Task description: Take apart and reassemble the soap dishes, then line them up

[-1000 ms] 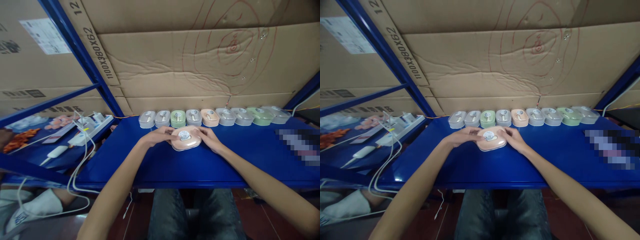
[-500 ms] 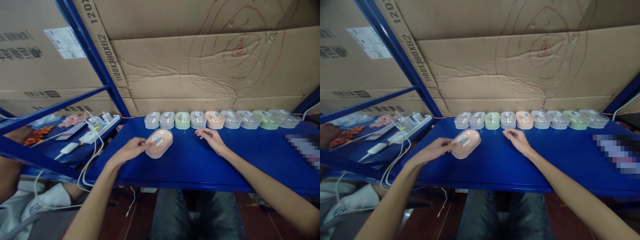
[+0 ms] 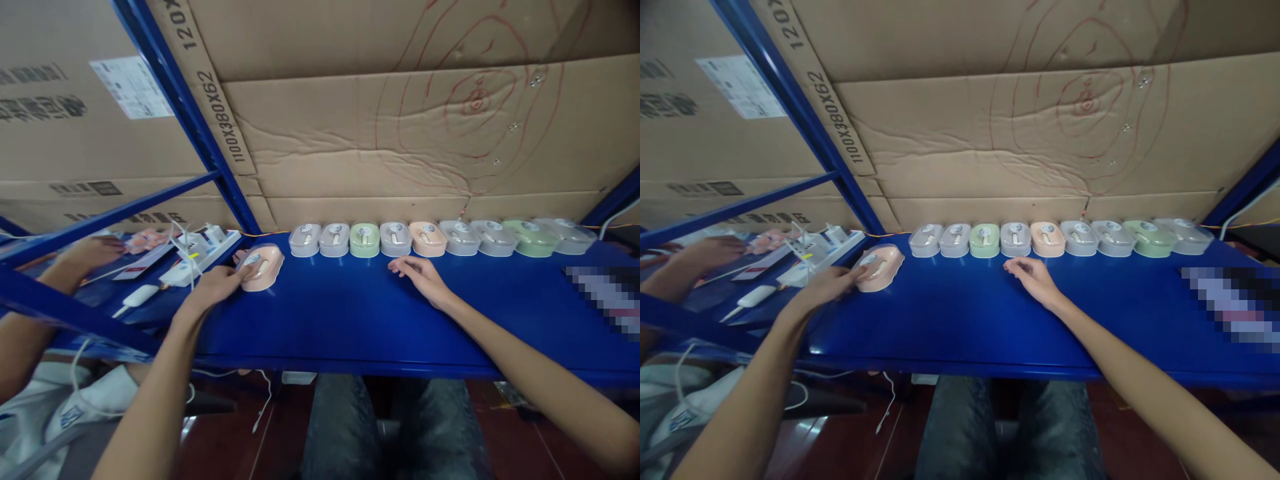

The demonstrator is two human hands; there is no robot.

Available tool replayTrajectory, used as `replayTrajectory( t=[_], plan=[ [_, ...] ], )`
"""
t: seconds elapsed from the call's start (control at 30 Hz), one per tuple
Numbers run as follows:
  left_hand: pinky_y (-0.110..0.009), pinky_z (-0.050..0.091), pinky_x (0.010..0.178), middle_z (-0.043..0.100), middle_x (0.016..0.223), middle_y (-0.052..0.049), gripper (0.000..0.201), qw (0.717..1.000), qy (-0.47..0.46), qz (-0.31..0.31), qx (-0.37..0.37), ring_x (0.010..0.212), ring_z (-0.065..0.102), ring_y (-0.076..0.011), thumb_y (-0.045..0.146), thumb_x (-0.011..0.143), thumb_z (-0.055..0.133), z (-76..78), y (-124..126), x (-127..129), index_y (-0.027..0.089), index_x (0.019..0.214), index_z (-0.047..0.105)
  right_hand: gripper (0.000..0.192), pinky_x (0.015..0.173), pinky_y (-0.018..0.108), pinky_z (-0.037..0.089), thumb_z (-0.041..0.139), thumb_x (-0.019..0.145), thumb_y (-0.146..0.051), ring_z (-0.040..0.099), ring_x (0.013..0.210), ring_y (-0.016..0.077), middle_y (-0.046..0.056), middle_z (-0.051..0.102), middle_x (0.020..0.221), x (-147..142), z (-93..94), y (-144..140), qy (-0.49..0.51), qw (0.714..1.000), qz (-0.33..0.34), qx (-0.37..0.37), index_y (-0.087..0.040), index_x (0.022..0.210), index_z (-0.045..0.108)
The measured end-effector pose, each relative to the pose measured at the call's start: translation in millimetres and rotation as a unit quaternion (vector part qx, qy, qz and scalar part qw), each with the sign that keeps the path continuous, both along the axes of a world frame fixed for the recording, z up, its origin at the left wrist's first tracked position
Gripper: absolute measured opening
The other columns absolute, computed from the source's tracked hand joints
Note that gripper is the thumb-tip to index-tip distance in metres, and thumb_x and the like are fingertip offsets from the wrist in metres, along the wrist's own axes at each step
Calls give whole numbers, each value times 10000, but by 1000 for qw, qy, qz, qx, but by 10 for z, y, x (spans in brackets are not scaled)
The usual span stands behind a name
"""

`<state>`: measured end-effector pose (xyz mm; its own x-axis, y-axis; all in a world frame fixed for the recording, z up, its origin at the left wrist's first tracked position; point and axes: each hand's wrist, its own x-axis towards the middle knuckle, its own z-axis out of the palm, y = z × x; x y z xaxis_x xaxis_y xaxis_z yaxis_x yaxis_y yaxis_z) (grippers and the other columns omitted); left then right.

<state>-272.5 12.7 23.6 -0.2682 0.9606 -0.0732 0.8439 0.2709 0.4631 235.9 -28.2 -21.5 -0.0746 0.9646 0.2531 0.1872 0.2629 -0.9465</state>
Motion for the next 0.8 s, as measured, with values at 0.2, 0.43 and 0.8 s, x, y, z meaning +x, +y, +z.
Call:
replayTrajectory(
  t=[0.2, 0.43, 0.8],
  plan=[
    [-358, 586, 563, 770, 787, -155, 686, 999, -18, 34, 3, 707, 764, -330, 845, 816, 589, -6, 499, 110, 171, 826, 718, 466, 885, 452, 545, 710, 927, -699, 717, 999, 295, 91, 821, 1013, 4, -7, 15, -10, 1000, 9, 5, -251, 960, 834],
    [-460, 632, 717, 798, 928, -247, 644, 998, 17, 57, 33, 907, 802, -438, 740, 912, 558, -49, 933, 282, 129, 883, 760, 496, 940, 481, 553, 716, 897, -741, 723, 1011, 302, 84, 821, 992, -14, 16, 3, -6, 1000, 17, 3, -258, 925, 826],
    [-604, 516, 1091, 753, 1315, -313, 781, 987, 50, 80, 132, 1340, 666, -493, 683, 1079, 289, -274, 866, 549, 86, 1257, 762, 453, 878, 456, 586, 708, 928, -697, 735, 983, 291, 86, 824, 1028, 77, 184, -43, -27, 998, -14, 47, -259, 962, 817]
  ],
)
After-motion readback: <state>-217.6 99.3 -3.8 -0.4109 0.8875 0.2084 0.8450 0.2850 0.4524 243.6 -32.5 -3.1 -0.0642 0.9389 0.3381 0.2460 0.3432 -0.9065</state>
